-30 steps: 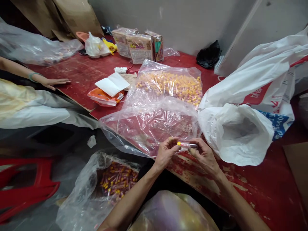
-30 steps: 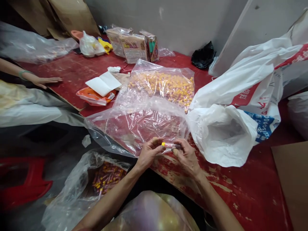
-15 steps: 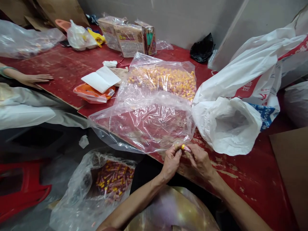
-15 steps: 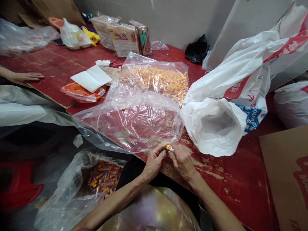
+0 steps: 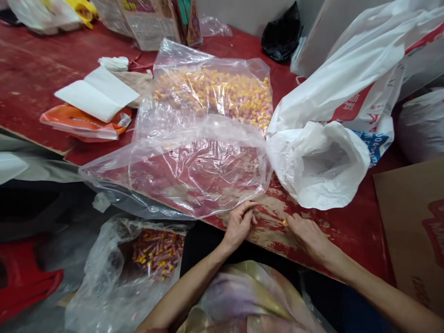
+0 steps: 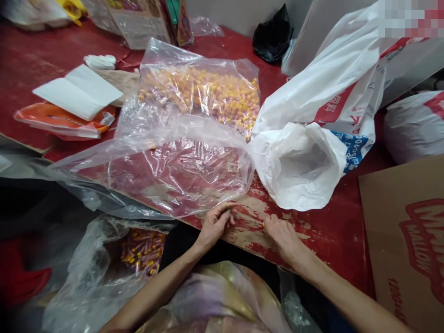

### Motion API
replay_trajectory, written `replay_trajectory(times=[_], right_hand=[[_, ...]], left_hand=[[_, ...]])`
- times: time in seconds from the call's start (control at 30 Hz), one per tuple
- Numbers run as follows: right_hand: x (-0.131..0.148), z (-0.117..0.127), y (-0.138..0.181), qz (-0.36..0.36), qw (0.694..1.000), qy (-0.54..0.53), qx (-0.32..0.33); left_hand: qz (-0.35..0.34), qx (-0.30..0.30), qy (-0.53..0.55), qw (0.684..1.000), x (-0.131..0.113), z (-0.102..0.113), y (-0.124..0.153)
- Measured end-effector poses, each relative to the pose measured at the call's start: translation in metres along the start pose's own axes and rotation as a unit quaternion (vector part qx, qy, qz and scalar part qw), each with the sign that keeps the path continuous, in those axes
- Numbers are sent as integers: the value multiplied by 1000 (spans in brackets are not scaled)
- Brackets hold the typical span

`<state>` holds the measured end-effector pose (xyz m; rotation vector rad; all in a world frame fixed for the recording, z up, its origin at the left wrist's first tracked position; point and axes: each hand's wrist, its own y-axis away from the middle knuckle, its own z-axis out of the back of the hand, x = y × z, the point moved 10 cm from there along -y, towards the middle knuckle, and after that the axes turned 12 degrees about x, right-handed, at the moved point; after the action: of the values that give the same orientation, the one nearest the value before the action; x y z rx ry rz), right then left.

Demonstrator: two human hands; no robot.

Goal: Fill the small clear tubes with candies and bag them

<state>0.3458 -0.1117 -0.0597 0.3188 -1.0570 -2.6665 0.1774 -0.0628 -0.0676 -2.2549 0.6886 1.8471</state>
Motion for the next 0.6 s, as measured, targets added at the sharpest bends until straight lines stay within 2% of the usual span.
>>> replay_trajectory(times=[0.07,0.13,0.23,0.3,0.37,0.47,0.53,0.6], right_hand=[[-3,3,1,15,999,-22,-37],[-7,16,4,34,991,-67,-108],[-2,34,8,61,970,-123,-201],[20,41,9,96,958,-141,-232],[55,49,14,148,937,-170,-267],[100,68,28,210,888,-239,-332],[114,84,37,245,857,-279,-356],[107,100,42,262,845,-296,-361]], left_hand=[[4,-24,44,999,0,8,1],[-5,-37,52,998,-6,13,1],[-34,-21,-21,999,-22,15,5],[-63,9,-99,993,-34,10,13],[-79,44,-155,984,-39,4,23],[-12,58,-129,990,-27,9,37],[57,21,-69,996,-16,27,49],[98,-44,-41,993,-11,58,68]])
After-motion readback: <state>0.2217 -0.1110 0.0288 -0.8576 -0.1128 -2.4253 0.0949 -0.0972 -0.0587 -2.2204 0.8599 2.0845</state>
